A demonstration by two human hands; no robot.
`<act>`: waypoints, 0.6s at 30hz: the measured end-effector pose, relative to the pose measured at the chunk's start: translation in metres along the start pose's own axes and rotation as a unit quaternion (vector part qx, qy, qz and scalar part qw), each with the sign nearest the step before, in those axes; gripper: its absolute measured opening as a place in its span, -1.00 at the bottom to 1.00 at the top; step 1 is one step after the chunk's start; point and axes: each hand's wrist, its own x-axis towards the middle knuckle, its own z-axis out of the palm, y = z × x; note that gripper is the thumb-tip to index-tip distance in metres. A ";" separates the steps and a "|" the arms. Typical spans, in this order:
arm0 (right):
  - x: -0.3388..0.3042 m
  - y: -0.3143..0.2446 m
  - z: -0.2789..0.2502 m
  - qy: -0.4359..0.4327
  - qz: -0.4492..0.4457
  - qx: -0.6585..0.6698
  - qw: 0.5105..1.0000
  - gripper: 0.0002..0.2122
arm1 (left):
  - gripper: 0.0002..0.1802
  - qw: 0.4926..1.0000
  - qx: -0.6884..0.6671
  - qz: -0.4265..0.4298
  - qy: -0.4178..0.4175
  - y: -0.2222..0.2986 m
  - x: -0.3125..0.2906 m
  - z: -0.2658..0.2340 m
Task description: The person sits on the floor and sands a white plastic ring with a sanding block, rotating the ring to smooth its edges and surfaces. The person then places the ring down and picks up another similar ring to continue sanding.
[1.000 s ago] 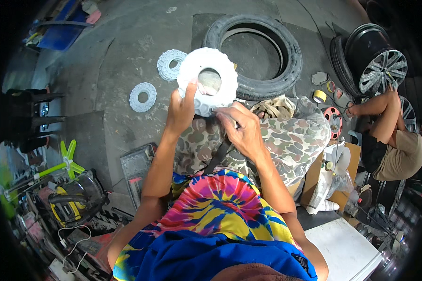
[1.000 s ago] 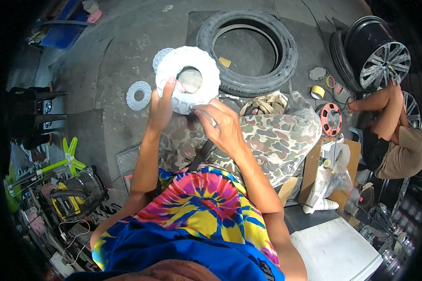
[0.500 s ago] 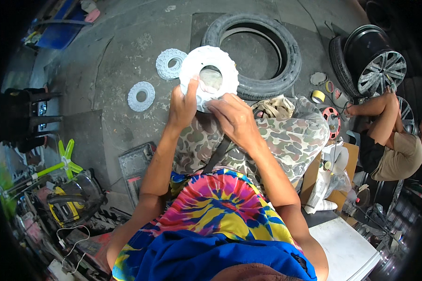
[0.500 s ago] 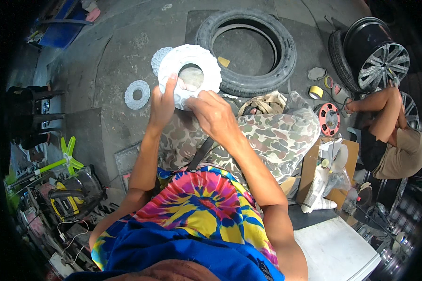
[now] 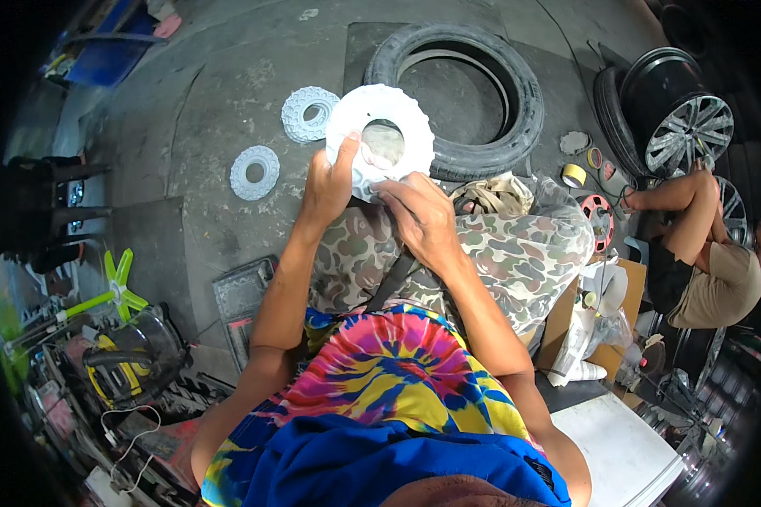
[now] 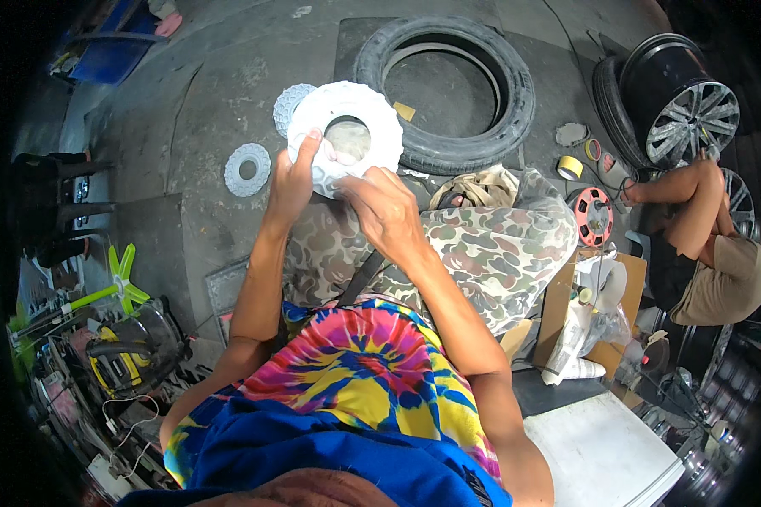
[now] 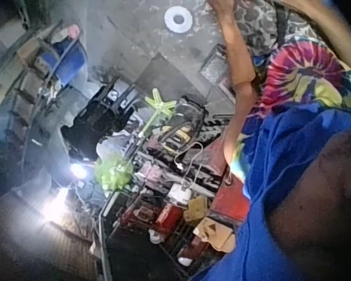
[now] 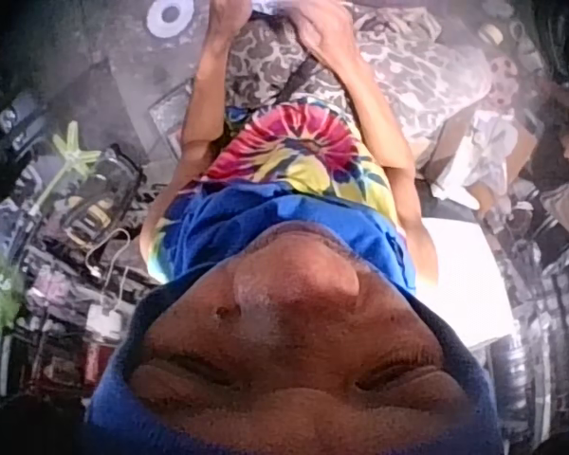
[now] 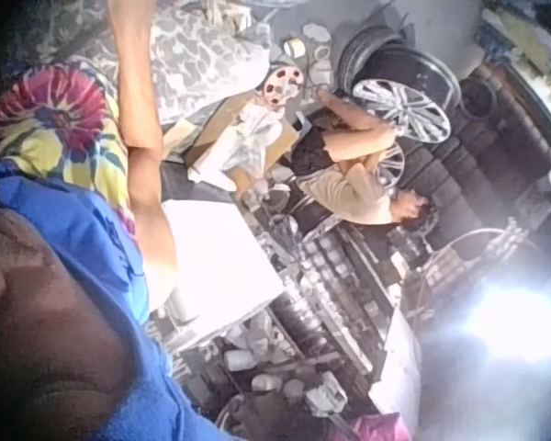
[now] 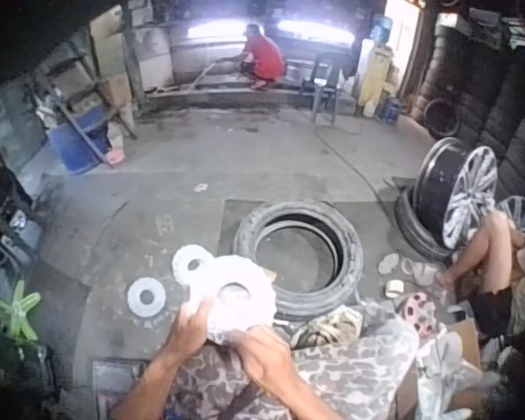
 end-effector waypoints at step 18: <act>0.012 -0.038 -0.009 -0.096 0.377 0.239 0.890 -0.86 | -0.22 1.000 -0.013 0.017 0.010 -0.010 -0.010 0.007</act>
